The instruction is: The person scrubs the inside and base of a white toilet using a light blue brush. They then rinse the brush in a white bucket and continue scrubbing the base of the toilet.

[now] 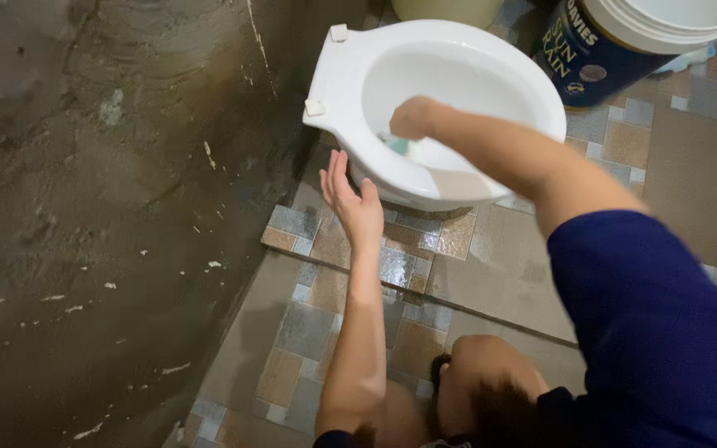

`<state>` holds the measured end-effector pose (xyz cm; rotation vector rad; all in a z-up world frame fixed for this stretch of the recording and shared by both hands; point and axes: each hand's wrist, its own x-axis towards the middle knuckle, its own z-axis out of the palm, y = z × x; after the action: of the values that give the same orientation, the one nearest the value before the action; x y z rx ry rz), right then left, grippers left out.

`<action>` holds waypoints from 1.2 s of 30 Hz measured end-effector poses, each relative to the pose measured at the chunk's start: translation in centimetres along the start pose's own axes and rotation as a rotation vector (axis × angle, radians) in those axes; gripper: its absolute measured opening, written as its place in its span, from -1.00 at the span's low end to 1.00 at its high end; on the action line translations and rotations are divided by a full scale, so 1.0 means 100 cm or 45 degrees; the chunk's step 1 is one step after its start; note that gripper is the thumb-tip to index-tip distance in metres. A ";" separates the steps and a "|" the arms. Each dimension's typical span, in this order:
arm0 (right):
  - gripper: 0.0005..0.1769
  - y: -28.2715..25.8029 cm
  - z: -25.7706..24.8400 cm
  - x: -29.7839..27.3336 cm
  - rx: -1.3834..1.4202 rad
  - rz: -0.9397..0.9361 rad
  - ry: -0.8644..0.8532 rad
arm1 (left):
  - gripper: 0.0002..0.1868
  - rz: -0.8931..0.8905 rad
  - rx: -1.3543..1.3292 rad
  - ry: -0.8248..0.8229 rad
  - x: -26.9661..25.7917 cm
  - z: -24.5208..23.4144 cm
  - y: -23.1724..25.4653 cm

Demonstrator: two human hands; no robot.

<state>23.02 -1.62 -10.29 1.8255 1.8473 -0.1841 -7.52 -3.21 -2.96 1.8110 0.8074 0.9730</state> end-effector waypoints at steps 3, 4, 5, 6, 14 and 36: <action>-0.78 0.022 -0.010 0.004 -0.051 0.105 -0.039 | -0.32 -0.011 0.037 0.019 0.006 -0.004 -0.003; -0.78 0.029 -0.018 0.004 -0.064 0.182 -0.088 | -0.32 -0.008 0.029 0.021 0.007 -0.005 -0.002; -0.78 0.026 -0.019 0.000 -0.059 0.197 -0.081 | -0.33 -0.006 0.022 0.023 0.007 -0.006 -0.002; -0.77 0.025 -0.019 -0.003 -0.059 0.208 -0.072 | -0.33 -0.003 0.014 0.030 0.007 -0.007 -0.001; -0.83 -0.007 0.003 -0.006 -0.048 0.046 -0.022 | -0.33 0.012 -0.029 -0.006 0.001 0.001 0.006; -0.85 0.056 0.123 -0.048 4.185 1.034 -0.420 | -0.33 -0.014 -0.063 -0.011 0.005 0.004 0.002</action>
<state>31.48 -11.04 -17.03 -0.7468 0.7873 1.5034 -6.91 -3.05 -2.72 1.7659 0.7808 0.9690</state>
